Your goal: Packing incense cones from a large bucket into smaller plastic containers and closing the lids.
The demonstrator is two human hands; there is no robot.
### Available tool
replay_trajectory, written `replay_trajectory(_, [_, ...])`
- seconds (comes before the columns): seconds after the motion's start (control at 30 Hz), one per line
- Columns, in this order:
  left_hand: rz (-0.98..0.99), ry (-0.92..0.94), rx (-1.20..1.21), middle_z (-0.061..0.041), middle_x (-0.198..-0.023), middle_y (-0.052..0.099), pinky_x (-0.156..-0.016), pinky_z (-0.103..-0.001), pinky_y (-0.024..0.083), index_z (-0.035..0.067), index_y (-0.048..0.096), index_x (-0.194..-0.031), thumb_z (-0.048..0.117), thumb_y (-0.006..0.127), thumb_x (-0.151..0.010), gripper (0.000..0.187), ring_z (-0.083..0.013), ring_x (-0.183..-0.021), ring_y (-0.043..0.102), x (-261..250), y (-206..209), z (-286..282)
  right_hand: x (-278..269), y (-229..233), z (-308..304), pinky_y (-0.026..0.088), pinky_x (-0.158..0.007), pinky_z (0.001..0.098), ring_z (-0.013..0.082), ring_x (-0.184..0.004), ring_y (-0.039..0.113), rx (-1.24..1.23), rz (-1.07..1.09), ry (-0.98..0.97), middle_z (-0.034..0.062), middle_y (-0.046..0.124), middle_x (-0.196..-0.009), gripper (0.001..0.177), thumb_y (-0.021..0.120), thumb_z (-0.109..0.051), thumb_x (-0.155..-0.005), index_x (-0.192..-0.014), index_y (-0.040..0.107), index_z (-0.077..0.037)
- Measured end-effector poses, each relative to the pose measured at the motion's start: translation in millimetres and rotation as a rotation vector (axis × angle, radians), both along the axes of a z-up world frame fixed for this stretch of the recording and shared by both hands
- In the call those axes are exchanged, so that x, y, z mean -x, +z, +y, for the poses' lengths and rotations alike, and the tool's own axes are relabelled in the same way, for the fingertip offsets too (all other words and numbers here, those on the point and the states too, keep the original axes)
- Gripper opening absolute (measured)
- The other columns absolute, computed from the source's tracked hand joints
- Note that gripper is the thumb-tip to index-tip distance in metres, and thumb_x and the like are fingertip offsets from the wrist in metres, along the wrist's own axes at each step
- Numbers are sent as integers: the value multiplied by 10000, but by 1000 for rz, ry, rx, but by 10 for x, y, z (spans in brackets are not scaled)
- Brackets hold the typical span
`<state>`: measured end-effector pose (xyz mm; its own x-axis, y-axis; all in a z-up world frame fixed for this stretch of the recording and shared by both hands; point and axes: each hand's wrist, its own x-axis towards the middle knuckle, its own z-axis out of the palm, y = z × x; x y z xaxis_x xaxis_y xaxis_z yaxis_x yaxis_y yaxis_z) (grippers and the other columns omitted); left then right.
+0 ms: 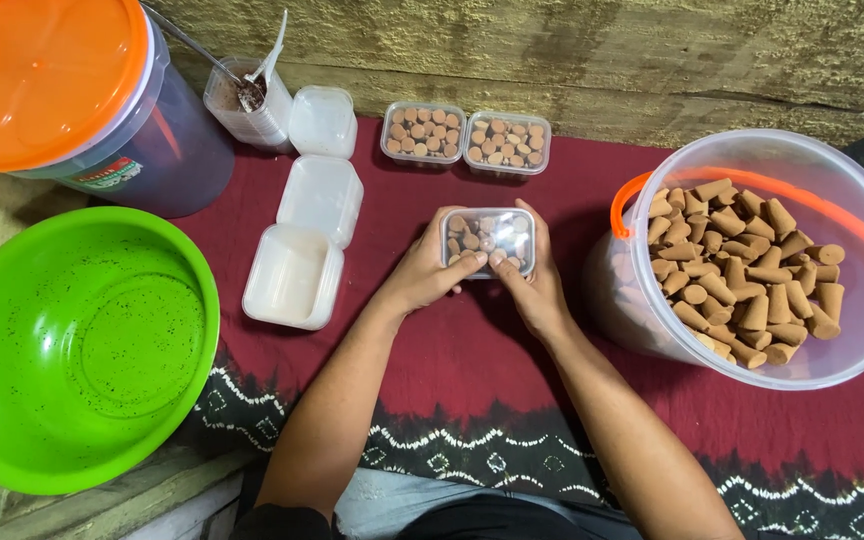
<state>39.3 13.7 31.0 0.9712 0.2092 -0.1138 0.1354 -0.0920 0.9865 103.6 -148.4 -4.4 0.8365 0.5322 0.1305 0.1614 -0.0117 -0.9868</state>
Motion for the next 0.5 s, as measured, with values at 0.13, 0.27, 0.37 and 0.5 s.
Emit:
replay_trajectory(0.13, [7, 3, 39, -301, -1127, 604, -516, -339, 653, 82, 484, -1370, 248, 751, -817, 636, -342, -884, 674, -49, -160, 6, -97, -23, -77, 499, -1056, 523, 385, -1306, 503, -105, 132, 75, 298, 474, -1432, 860, 717, -68, -911, -1627, 256, -186])
replay_trajectory(0.27, [3, 9, 27, -282, -1099, 594, -512, -336, 646, 69, 488, -1345, 176, 706, -818, 580, -334, -883, 659, -39, -120, -15, -119, -19, -40, 560, -989, 472, 366, -1260, 536, -134, 213, 85, 297, 485, -1412, 920, 728, 12, -848, -1624, 276, -188])
replay_trajectory(0.37, [-4, 11, 23, -263, -1084, 590, -509, -331, 640, 59, 486, -1318, 164, 695, -815, 555, -321, -889, 648, -36, -91, -28, -122, -52, -11, 586, -950, 439, 342, -1236, 554, -134, 228, 58, 283, 514, -1394, 896, 727, 26, -836, -1608, 324, -183])
replay_trajectory(0.5, [-12, 9, 8, -248, -1053, 590, -506, -334, 647, 70, 484, -1283, 157, 709, -817, 525, -314, -857, 650, -65, -166, -19, -138, -95, -10, 597, -911, 423, 316, -1179, 583, -108, 215, 42, 249, 575, -1328, 860, 736, 22, -822, -1579, 381, -177])
